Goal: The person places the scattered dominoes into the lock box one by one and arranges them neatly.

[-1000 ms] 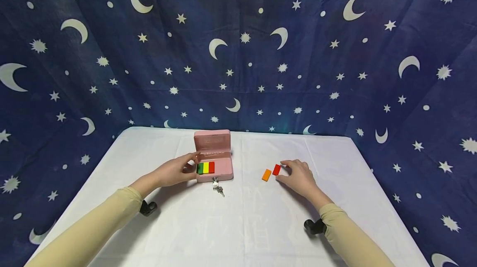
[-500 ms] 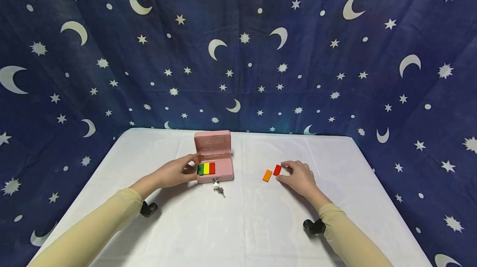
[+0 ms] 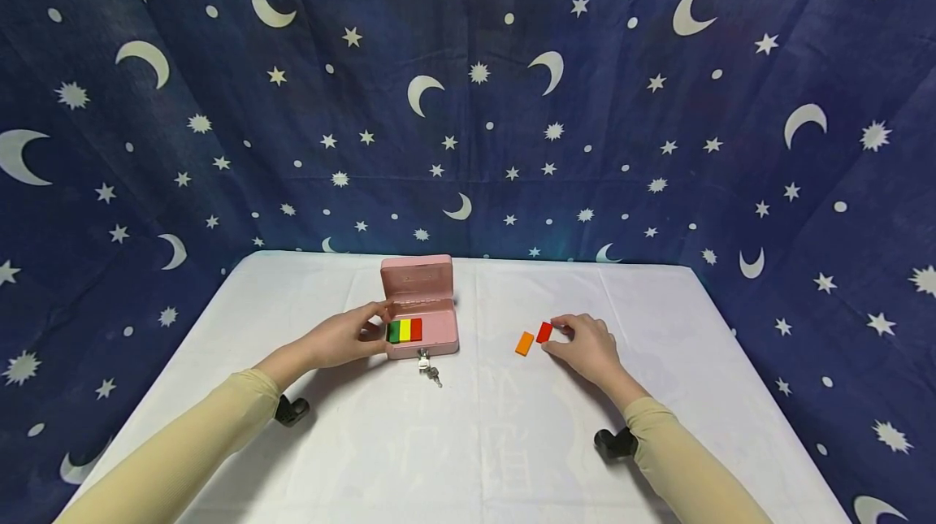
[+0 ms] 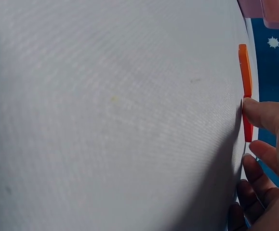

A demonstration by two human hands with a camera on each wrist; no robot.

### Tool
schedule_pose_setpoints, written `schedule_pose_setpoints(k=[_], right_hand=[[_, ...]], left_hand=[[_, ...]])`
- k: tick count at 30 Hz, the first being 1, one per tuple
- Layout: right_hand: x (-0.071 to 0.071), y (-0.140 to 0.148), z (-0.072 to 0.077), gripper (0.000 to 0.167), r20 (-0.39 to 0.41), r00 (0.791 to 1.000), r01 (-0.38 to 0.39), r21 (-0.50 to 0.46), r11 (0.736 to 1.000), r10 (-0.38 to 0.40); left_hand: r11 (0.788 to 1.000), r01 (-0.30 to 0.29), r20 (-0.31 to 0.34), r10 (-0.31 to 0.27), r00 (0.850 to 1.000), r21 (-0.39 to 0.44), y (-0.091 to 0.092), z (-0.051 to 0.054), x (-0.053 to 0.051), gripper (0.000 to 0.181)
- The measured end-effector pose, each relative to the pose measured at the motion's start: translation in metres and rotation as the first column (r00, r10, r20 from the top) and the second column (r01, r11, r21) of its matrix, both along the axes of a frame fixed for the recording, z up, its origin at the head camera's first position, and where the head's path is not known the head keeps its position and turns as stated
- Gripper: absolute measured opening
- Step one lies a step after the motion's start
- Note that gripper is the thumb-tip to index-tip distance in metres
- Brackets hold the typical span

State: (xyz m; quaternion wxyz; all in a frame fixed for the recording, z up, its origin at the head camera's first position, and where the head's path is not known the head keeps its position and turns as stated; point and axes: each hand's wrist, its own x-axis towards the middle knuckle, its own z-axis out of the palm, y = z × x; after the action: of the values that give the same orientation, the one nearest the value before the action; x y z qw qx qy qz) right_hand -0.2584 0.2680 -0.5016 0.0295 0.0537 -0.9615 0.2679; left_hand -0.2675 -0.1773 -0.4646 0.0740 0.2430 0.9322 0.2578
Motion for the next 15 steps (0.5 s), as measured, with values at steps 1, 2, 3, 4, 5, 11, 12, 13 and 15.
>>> schedule_pose_setpoints(k=[1, 2, 3, 4, 5, 11, 12, 13, 15], right_hand=[[0.0, -0.0001, -0.0001, 0.05, 0.0, 1.0, 0.001, 0.0, 1.0, -0.001], [-0.0001, -0.0001, -0.0001, 0.049, 0.001, 1.0, 0.002, 0.0, 1.0, -0.002], [-0.0002, -0.0001, -0.0002, 0.049, 0.002, 1.0, 0.003, 0.001, 1.0, -0.003], [-0.0003, -0.0002, -0.0002, 0.049, 0.003, 1.0, 0.004, 0.001, 1.0, -0.004], [-0.0003, -0.0003, -0.0003, 0.049, 0.004, 1.0, 0.005, 0.003, 1.0, -0.005], [0.0001, -0.0007, -0.0002, 0.048, -0.004, 1.0, 0.004, 0.008, 1.0, -0.004], [0.0001, -0.0008, -0.0003, 0.048, -0.006, 1.0, 0.002, 0.009, 1.0, -0.002], [0.0002, -0.0009, -0.0003, 0.048, -0.008, 1.0, 0.001, 0.009, 1.0, -0.001], [0.0004, -0.0011, -0.0002, 0.048, -0.011, 1.0, 0.001, 0.008, 1.0, -0.001]], left_hand=[[1.0, 0.001, 0.0, -0.001, 1.0, 0.0, 0.0, 0.0, 0.0001, 0.042], [1.0, 0.001, 0.0, -0.001, 1.0, 0.001, 0.0, 0.0, 0.0001, 0.042], [1.0, 0.001, 0.003, -0.001, 1.0, 0.003, 0.0001, 0.0002, 0.0002, 0.042], [1.0, 0.001, 0.008, -0.001, 1.0, 0.005, 0.0002, 0.0002, 0.0002, 0.042], [1.0, 0.0, 0.013, 0.0, 1.0, 0.005, 0.0003, 0.0002, 0.0002, 0.042], [1.0, -0.012, 0.026, 0.012, 1.0, -0.006, 0.0002, -0.0001, 0.0, 0.043], [1.0, -0.015, 0.026, 0.015, 1.0, -0.009, 0.0001, -0.0003, -0.0001, 0.043], [1.0, -0.017, 0.028, 0.017, 0.999, -0.011, 0.0, -0.0005, -0.0003, 0.043], [1.0, -0.019, 0.03, 0.019, 0.999, -0.013, -0.0001, -0.0008, -0.0006, 0.043]])
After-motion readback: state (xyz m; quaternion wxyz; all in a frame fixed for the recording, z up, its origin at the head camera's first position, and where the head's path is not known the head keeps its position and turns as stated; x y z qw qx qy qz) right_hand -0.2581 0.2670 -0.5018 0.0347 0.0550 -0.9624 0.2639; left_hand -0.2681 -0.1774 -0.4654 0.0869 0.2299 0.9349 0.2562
